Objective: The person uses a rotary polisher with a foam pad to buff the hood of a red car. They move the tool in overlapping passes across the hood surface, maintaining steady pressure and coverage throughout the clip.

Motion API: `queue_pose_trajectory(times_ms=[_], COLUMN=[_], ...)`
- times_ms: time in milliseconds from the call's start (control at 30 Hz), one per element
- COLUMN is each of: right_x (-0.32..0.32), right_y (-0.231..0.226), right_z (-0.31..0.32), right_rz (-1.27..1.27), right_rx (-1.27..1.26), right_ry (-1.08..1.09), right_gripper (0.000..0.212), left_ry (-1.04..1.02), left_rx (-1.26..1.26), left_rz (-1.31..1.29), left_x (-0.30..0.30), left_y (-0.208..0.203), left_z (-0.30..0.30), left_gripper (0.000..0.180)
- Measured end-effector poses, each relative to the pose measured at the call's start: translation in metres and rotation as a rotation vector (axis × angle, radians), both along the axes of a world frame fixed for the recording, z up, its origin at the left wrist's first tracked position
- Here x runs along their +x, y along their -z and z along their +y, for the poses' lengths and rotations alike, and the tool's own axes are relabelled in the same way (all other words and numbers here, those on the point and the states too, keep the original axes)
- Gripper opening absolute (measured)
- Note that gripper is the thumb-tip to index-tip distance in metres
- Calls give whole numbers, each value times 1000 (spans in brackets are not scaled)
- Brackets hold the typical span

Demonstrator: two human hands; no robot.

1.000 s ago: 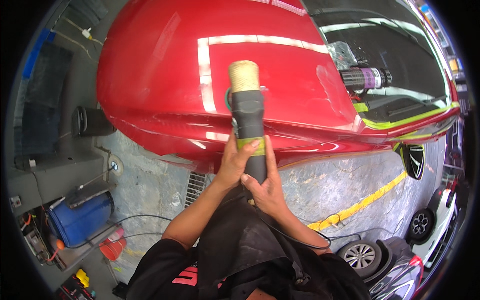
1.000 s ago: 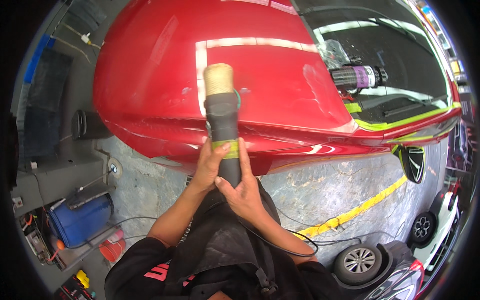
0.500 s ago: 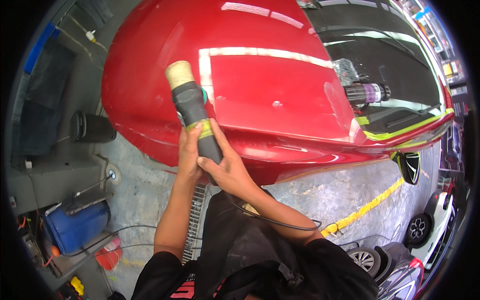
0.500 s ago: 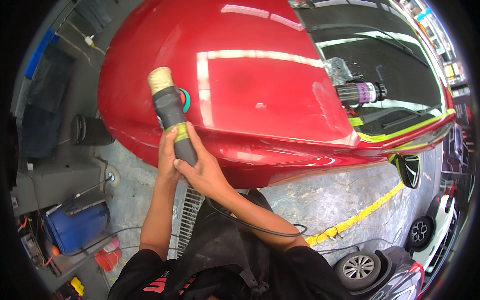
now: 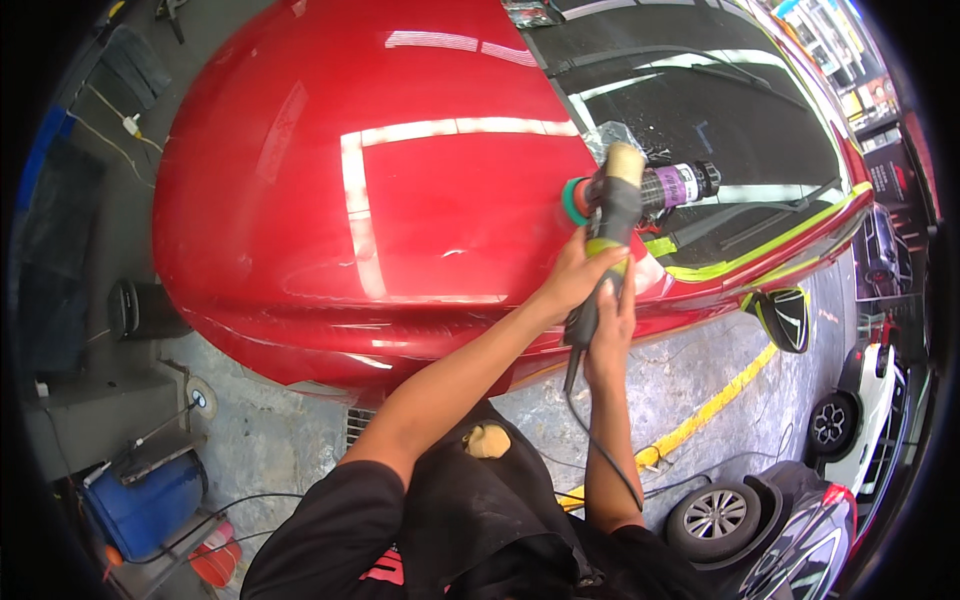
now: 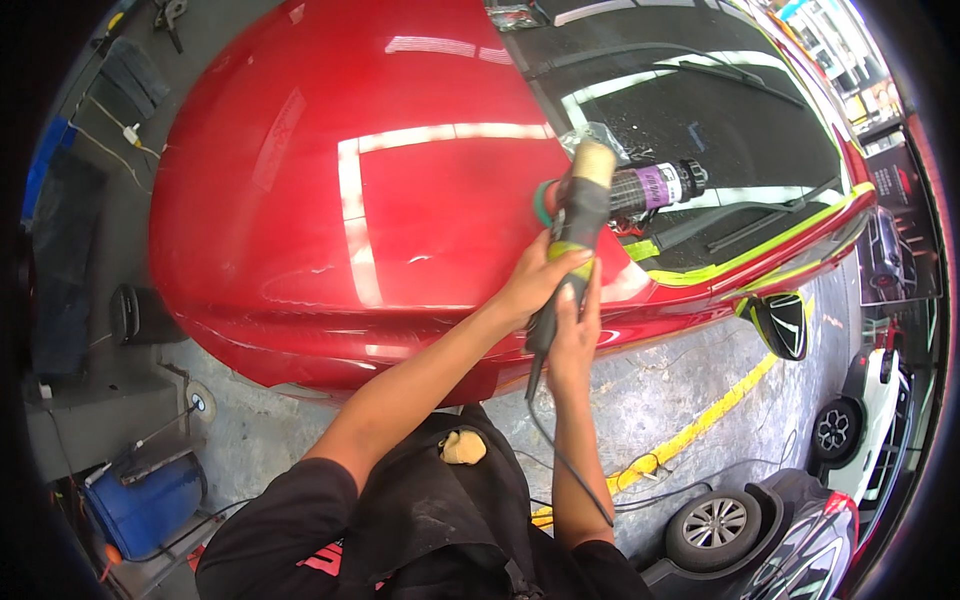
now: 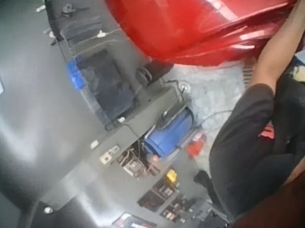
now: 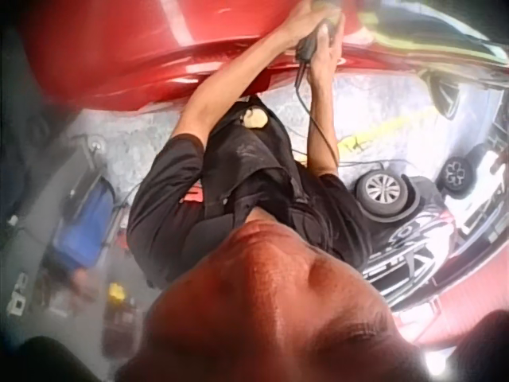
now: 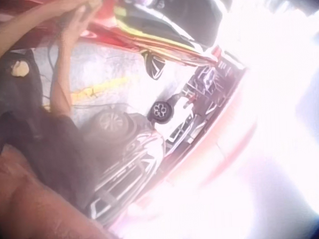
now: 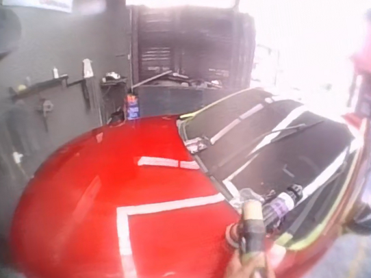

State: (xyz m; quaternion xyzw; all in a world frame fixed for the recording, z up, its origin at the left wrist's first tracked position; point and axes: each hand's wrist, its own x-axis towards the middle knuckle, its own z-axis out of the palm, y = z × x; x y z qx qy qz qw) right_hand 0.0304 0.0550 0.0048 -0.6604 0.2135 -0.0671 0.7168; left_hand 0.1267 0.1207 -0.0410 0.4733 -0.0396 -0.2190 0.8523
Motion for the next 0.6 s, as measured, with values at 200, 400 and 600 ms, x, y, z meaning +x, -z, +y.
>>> queue_pose_trajectory(times_ms=[200,400,600], right_x=[59,88,88], right_y=[-1,27,28], right_z=[33,121,100], right_rz=[1,-258,-233], right_rx=[46,63,96], right_ry=[-191,-534,-408], right_gripper=[74,77,76], left_ry=[-244,-572,-403], left_rx=[-28,6,39], left_rz=[-18,3,72], left_x=[48,35,38], left_y=[2,3,-21], left_z=[43,167,143], left_gripper=[55,41,40])
